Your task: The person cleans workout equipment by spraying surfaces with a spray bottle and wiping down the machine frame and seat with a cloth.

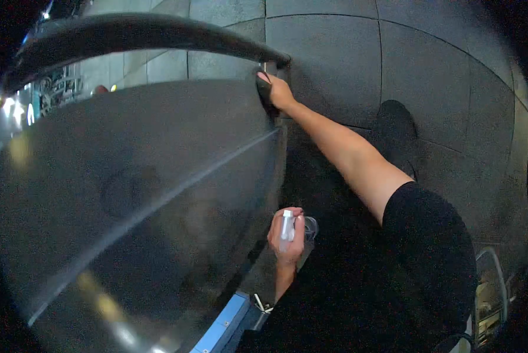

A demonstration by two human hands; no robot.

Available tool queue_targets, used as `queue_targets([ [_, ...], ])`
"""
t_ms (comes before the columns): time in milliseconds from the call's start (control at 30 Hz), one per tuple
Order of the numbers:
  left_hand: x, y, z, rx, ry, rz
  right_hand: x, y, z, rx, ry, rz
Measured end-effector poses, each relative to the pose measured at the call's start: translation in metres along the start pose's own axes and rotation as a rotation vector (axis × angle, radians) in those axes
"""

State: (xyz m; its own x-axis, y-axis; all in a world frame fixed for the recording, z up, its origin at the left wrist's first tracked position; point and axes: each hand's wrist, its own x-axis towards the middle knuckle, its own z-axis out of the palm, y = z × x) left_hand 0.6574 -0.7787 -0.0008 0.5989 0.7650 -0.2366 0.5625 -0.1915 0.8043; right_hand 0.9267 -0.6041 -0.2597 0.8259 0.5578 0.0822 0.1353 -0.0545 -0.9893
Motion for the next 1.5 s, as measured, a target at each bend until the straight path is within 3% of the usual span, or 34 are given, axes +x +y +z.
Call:
queue_targets([
  [100, 0.000, 0.016, 0.006, -0.044, 0.001, -0.007, 0.000, -0.015, -0.005, -0.087, -0.078, 0.081],
  [167, 0.004, 0.018, 0.011, -0.082, 0.016, -0.001, 0.012, -0.074, 0.000, -0.047, -0.083, -0.162],
  [233, 0.002, 0.013, 0.013, -0.150, 0.000, -0.012, 0.031, -0.196, -0.007, 0.089, 0.077, -0.642],
  [267, 0.002, 0.017, 0.011, -0.154, -0.004, -0.029, 0.037, -0.284, -0.034, 0.112, -0.199, -0.599],
  [300, 0.003, 0.017, 0.007, -0.079, -0.026, 0.034, 0.037, -0.367, -0.061, 0.326, -0.432, -0.361],
  [367, 0.004, 0.030, -0.007, 0.180, -0.070, 0.101, 0.048, -0.469, -0.059, 0.361, -0.482, -0.773],
  [533, 0.012, 0.061, -0.009, 0.139, -0.008, 0.040, 0.074, -0.485, -0.062, 0.407, -0.330, -0.920],
  [600, 0.016, 0.067, -0.008, 0.064, 0.020, 0.035, 0.066, -0.415, -0.072, 0.376, -0.304, -0.785],
  [667, 0.020, 0.074, -0.002, 0.056, -0.043, -0.004, 0.052, -0.327, -0.074, 0.229, -0.315, -0.567],
  [700, 0.022, 0.083, -0.003, 0.049, -0.065, -0.006, 0.052, -0.279, -0.069, 0.263, -0.218, -0.506],
  [733, 0.023, 0.085, -0.004, 0.040, -0.066, -0.014, 0.041, -0.225, -0.063, 0.129, -0.262, -0.290],
  [767, 0.024, 0.084, -0.006, 0.049, -0.104, -0.044, 0.036, -0.187, -0.067, 0.178, -0.413, 0.069],
  [800, 0.023, 0.083, -0.010, 0.063, -0.144, -0.089, 0.024, -0.127, -0.054, 0.244, -0.368, 0.103],
  [833, 0.024, 0.079, -0.012, 0.061, -0.145, -0.095, 0.016, -0.059, -0.034, 0.306, -0.298, 0.003],
  [867, 0.025, 0.075, -0.012, 0.025, -0.147, -0.077, 0.013, -0.035, -0.032, 0.104, -0.319, 0.041],
  [900, 0.026, 0.075, -0.013, -0.003, -0.147, -0.059, 0.023, -0.039, -0.038, 0.104, -0.464, 0.363],
  [1000, 0.028, 0.083, -0.012, -0.008, -0.136, -0.085, 0.031, -0.031, -0.019, 0.006, -0.443, 0.274],
  [1033, 0.025, 0.081, -0.009, -0.039, -0.110, -0.082, 0.024, -0.027, -0.009, -0.056, -0.371, 0.006],
  [1067, 0.022, 0.081, -0.011, -0.039, -0.098, -0.076, 0.024, -0.028, 0.000, -0.053, -0.374, -0.006],
  [1133, 0.027, 0.076, -0.009, -0.040, -0.096, 0.038, 0.044, -0.081, -0.003, -0.165, -0.464, -0.219],
  [1167, 0.026, 0.074, -0.011, -0.047, -0.081, 0.053, 0.055, -0.130, -0.001, 0.034, -0.624, -0.213],
  [1200, 0.024, 0.076, -0.010, -0.032, -0.072, 0.069, 0.059, -0.194, -0.001, 0.224, -0.501, -0.429],
  [1267, 0.026, 0.075, -0.008, -0.032, -0.051, 0.104, 0.081, -0.335, -0.024, 0.427, -0.622, -0.649],
  [1300, 0.024, 0.071, -0.008, -0.002, -0.047, 0.127, 0.090, -0.410, -0.046, 0.382, -0.858, -0.414],
  [1367, 0.012, 0.054, -0.008, 0.033, -0.047, 0.149, 0.104, -0.496, -0.036, 0.553, -0.816, -0.669],
  [1433, 0.005, 0.032, -0.002, 0.010, -0.003, 0.139, 0.131, -0.532, -0.036, 0.491, -0.784, -0.689],
  [1500, 0.002, 0.021, -0.002, 0.023, 0.014, 0.106, 0.149, -0.501, -0.022, 0.423, -0.793, -0.567],
])
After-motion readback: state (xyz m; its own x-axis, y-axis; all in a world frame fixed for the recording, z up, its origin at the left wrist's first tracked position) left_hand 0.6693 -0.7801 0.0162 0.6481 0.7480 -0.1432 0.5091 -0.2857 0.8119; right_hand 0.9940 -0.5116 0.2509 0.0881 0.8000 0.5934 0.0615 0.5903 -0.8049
